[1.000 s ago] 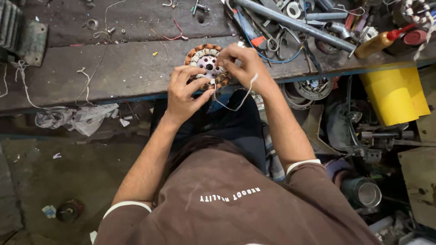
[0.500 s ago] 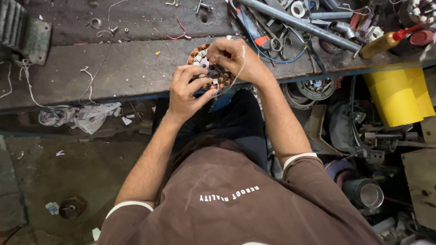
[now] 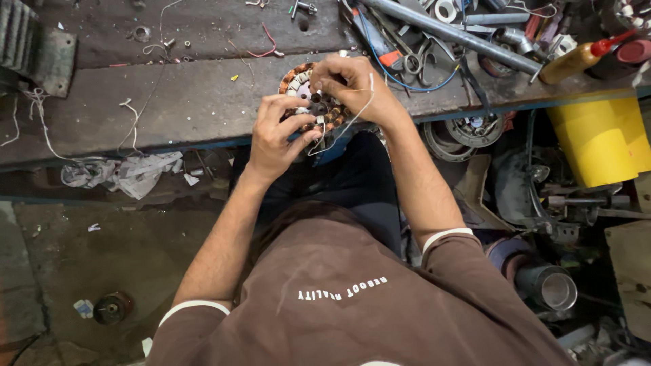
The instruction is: The person is winding a white string or wire around the slots of a motor stator. They repeatedly thread the string through the stator slots and pull it tight, working methodically around the circular component.
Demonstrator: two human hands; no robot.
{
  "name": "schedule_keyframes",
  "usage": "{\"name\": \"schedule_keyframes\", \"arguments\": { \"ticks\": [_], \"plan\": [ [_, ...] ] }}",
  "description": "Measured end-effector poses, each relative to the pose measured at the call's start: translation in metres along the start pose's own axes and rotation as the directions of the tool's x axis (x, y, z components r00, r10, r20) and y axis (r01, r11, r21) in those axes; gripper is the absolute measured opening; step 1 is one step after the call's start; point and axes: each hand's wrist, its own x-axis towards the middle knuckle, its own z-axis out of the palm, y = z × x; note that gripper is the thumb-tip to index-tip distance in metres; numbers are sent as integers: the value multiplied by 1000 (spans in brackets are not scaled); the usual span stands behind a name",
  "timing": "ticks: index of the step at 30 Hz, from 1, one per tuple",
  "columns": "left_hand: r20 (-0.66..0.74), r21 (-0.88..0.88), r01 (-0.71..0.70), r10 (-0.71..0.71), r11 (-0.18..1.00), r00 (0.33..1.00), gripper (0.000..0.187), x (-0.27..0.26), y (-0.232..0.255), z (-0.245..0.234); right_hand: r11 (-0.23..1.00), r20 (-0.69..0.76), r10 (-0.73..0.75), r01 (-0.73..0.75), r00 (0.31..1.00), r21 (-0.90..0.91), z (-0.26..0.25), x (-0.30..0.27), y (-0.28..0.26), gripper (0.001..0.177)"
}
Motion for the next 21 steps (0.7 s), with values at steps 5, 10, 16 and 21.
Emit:
{"name": "schedule_keyframes", "arguments": {
  "ticks": [5, 10, 16, 21],
  "plan": [
    [4, -13, 3, -2, 1000, 1000, 25, -3, 1, 0, 1000, -26, -14, 14, 1000, 3, -1, -5, 3, 4],
    [-4, -17, 3, -3, 1000, 1000, 25, -3, 2, 1, 998, 33, 42, -43, 999, 52, 0, -6, -2, 4],
    [-5, -20, 17, -17, 1000, 1000, 26, -4, 3, 1, 982, 149, 165, -148, 975, -121, -1, 1, -10, 9],
    [-13, -14, 8, -8, 1000, 1000, 27, -3, 2, -1, 982, 103, -45, 64, 994, -180, -3, 0, -11, 11]
  ]
}}
